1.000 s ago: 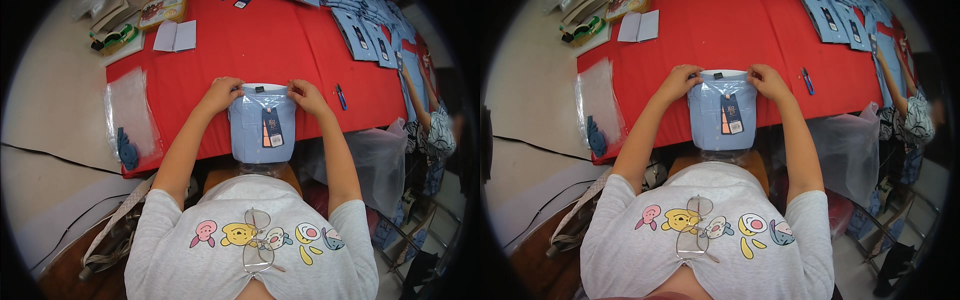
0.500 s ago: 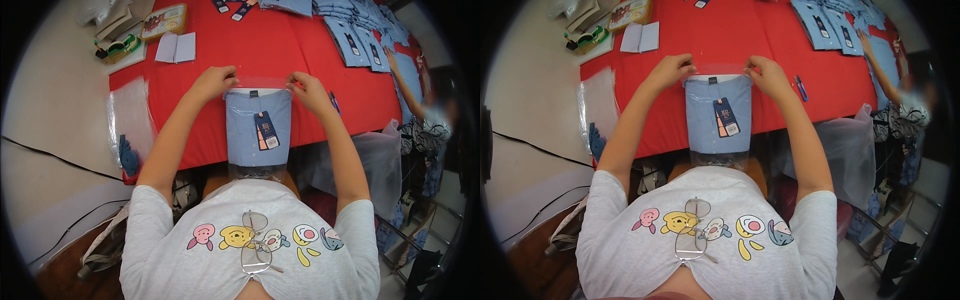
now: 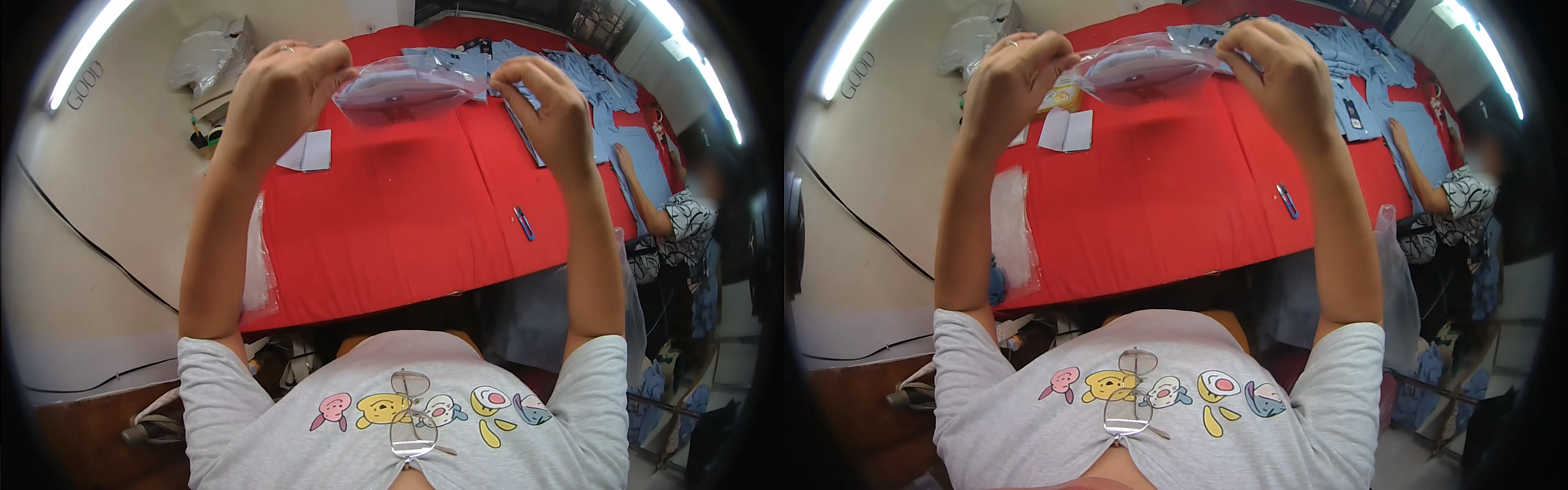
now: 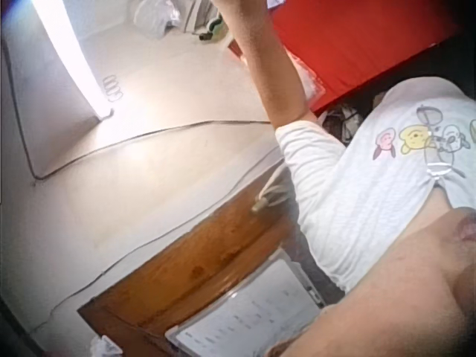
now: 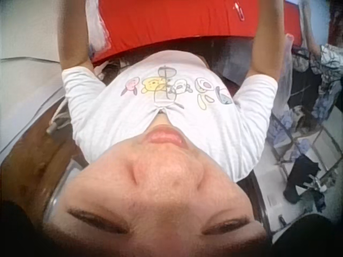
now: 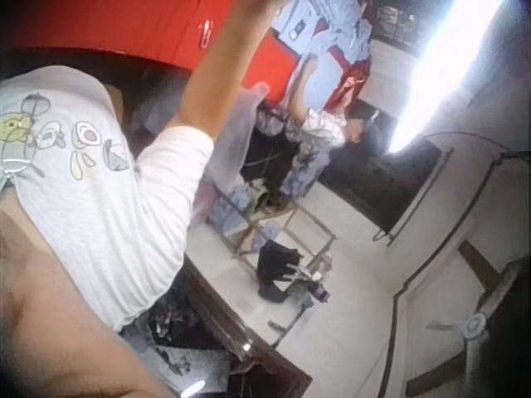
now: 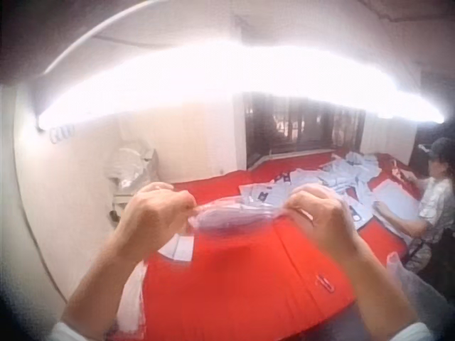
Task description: The person takes folded shirts from a table, places them into plastic bags, and removes excess air before sealing them.
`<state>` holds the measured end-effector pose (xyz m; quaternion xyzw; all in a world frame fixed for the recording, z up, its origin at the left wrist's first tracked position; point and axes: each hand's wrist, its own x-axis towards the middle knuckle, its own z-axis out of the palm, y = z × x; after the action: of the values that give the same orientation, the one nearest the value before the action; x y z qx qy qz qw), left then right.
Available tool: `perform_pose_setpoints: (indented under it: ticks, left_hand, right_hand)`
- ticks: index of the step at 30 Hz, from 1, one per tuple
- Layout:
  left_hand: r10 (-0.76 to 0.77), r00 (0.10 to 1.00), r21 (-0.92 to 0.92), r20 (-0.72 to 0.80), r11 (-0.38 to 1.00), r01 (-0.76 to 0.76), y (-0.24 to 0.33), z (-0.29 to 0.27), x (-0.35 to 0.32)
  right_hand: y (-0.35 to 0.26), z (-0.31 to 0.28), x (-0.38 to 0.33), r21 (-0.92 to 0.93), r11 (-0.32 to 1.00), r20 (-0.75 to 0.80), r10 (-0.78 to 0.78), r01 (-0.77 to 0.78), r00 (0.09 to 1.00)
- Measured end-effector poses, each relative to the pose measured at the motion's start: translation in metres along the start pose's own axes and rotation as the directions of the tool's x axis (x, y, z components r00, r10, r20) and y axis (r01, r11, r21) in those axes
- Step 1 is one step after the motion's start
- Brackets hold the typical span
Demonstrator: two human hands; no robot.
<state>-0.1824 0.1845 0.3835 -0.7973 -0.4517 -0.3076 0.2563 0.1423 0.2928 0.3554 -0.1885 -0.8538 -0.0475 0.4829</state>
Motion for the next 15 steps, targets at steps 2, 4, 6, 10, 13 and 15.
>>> perform_pose_setpoints:
  ticks: [2, 4, 6, 10, 13, 15]
  left_hand:
    - [0.025, 1.000, -0.019, -0.007, 1.000, -0.025, 0.015, 0.007, -0.026]
    - [-0.019, 0.996, -0.012, 0.086, 1.000, 0.020, 0.044, 0.020, -0.063]
    - [-0.034, 0.974, -0.103, 0.222, 0.993, 0.058, 0.074, 0.039, -0.115]
    - [-0.135, 0.787, -0.221, 0.602, 0.919, 0.326, 0.139, 0.086, -0.251]
    - [-0.141, 0.581, -0.231, 0.802, 0.823, 0.519, 0.161, 0.100, -0.293]
    - [-0.184, 0.487, -0.199, 0.854, 0.750, 0.631, 0.165, 0.105, -0.290]
  right_hand:
    - [-0.009, 0.004, -0.026, 0.000, 1.000, 0.025, -0.012, 0.012, 1.000]
    - [-0.015, 0.007, -0.076, -0.012, 1.000, 0.100, -0.015, 0.016, 0.995]
    - [-0.030, 0.020, -0.142, -0.038, 0.999, 0.223, 0.023, -0.015, 0.975]
    - [-0.068, 0.037, -0.280, -0.069, 0.990, 0.641, 0.138, -0.122, 0.755]
    - [-0.098, 0.035, -0.342, -0.078, 0.942, 0.611, 0.305, -0.327, 0.731]
    - [-0.110, 0.039, -0.354, -0.042, 0.911, 0.533, 0.367, -0.409, 0.763]
